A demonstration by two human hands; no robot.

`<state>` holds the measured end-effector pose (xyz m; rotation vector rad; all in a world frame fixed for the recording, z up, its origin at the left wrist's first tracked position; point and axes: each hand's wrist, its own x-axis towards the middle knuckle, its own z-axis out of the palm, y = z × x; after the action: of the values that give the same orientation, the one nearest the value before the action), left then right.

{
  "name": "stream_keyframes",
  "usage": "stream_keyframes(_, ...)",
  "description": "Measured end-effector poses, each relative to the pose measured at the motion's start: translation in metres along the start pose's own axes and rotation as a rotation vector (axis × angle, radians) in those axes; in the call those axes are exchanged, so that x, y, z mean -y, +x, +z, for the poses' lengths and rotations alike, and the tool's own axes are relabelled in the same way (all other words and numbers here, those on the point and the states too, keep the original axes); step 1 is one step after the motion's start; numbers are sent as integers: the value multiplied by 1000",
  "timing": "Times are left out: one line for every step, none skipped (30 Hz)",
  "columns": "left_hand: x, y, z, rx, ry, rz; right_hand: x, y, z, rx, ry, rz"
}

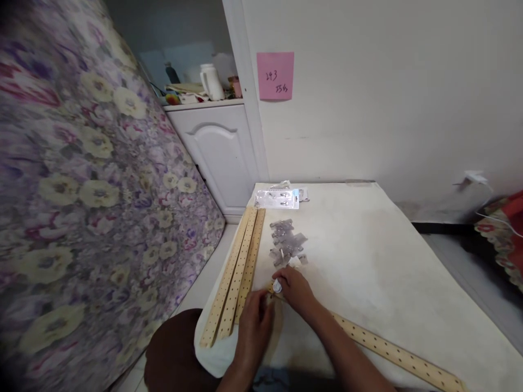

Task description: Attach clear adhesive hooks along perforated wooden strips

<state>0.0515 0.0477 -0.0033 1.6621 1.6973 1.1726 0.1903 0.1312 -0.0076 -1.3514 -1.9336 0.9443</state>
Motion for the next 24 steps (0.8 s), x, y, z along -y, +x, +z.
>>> stream_keyframes(2, 2, 1, 2, 11, 12, 0, 0, 2, -9, -20, 2)
stream_keyframes(3, 3, 2, 5, 26, 23, 0, -1, 3, -20, -40, 4)
stream_keyframes(5, 5, 3, 11, 45, 32, 1, -2, 5, -31, -59, 5)
stream_keyframes(5, 6, 3, 19, 66, 39, 1, -3, 6, -41, -74, 7)
stream_keyframes(6, 8, 3, 27, 85, 42, 2, -3, 7, -48, -86, 9)
stream_keyframes(6, 9, 4, 36, 101, 42, 3, -4, 8, -54, -97, 9)
stream_keyframes(6, 10, 4, 43, 110, 41, 4, -4, 9, -58, -108, 7)
stream_keyframes(6, 10, 4, 50, 113, 41, 4, -5, 9, -62, -119, 3)
stream_keyframes(6, 10, 4, 54, 114, 41, 4, -5, 10, -68, -130, -2)
stream_keyframes(6, 11, 4, 59, 115, 42, 4, -5, 10, -74, -141, -5)
stream_keyframes(6, 11, 4, 63, 116, 43, 4, -5, 11, -81, -151, -8)
stream_keyframes(6, 11, 5, 64, 117, 45, 3, -5, 11, -89, -158, -10)
stream_keyframes(7, 11, 5, 63, 117, 47, 3, -6, 12, -96, -160, -10)
stream_keyframes(7, 11, 5, 61, 118, 48, 2, -6, 12, -106, -161, -11)
stream_keyframes(7, 11, 5, 57, 119, 48, 2, -6, 12, -117, -160, -13)
stream_keyframes(7, 11, 5, 52, 120, 47, 1, -7, 12, -127, -157, -15)
stream_keyframes(8, 11, 6, 48, 121, 44, 1, -7, 12, -134, -154, -18)
stream_keyframes(8, 11, 6, 44, 123, 41, 1, -8, 12, -137, -150, -21)
stream_keyframes(8, 12, 6, 41, 124, 37, 2, -8, 11, -136, -145, -24)
stream_keyframes(8, 12, 6, 40, 124, 35, 2, -9, 11, -133, -141, -27)
stream_keyframes(7, 11, 6, 40, 124, 34, 3, -9, 10, -129, -138, -29)
stream_keyframes(7, 11, 5, 40, 122, 34, 4, -10, 9, -127, -134, -29)
stream_keyframes(7, 11, 5, 41, 121, 35, 5, -11, 8, -125, -131, -29)
stream_keyframes(6, 11, 5, 42, 118, 36, 7, -11, 8, -125, -129, -29)
